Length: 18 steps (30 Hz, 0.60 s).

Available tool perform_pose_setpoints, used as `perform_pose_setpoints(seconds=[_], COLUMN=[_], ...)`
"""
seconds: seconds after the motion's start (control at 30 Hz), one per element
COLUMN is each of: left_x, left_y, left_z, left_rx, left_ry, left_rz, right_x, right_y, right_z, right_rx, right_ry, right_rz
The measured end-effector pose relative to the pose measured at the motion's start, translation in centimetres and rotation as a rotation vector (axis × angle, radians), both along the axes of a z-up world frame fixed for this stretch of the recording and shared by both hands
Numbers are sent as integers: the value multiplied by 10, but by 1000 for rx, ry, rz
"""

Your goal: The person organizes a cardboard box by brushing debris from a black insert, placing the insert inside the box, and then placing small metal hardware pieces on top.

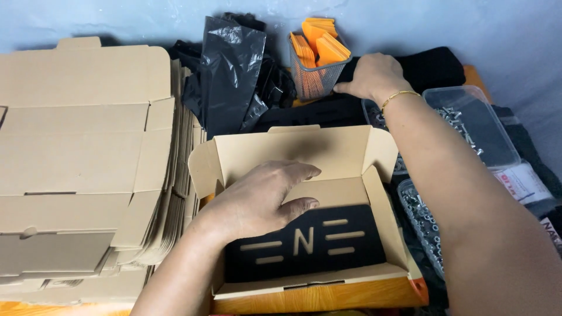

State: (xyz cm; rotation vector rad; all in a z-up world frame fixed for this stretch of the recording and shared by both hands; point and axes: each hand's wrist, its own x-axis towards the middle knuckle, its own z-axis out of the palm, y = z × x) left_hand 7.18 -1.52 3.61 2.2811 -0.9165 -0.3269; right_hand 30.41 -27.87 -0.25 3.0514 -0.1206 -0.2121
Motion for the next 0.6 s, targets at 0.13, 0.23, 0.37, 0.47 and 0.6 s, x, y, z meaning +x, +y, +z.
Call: perform_pose_setpoints(seconds=[0.13, 0.23, 0.37, 0.47, 0.6], left_x=[0, 1, 3, 5, 4], left_y=[-1, -1, -3, -7, -8], left_z=[-2, -3, -2, 3, 16], left_rx=[-9, -27, -26, -43, -9], left_ry=[-15, -28, -20, 9, 73], left_rz=[-12, -25, -25, -19, 35], right_x=[-7, -2, -2, -9, -9], right_y=[6, -1, -16, -25, -39], right_z=[5, 6, 13, 20, 19], right_rx=[77, 124, 327, 421, 623], right_ry=[-9, -45, -59, -38, 2], right_rz=[-9, -5, -90, -159, -218])
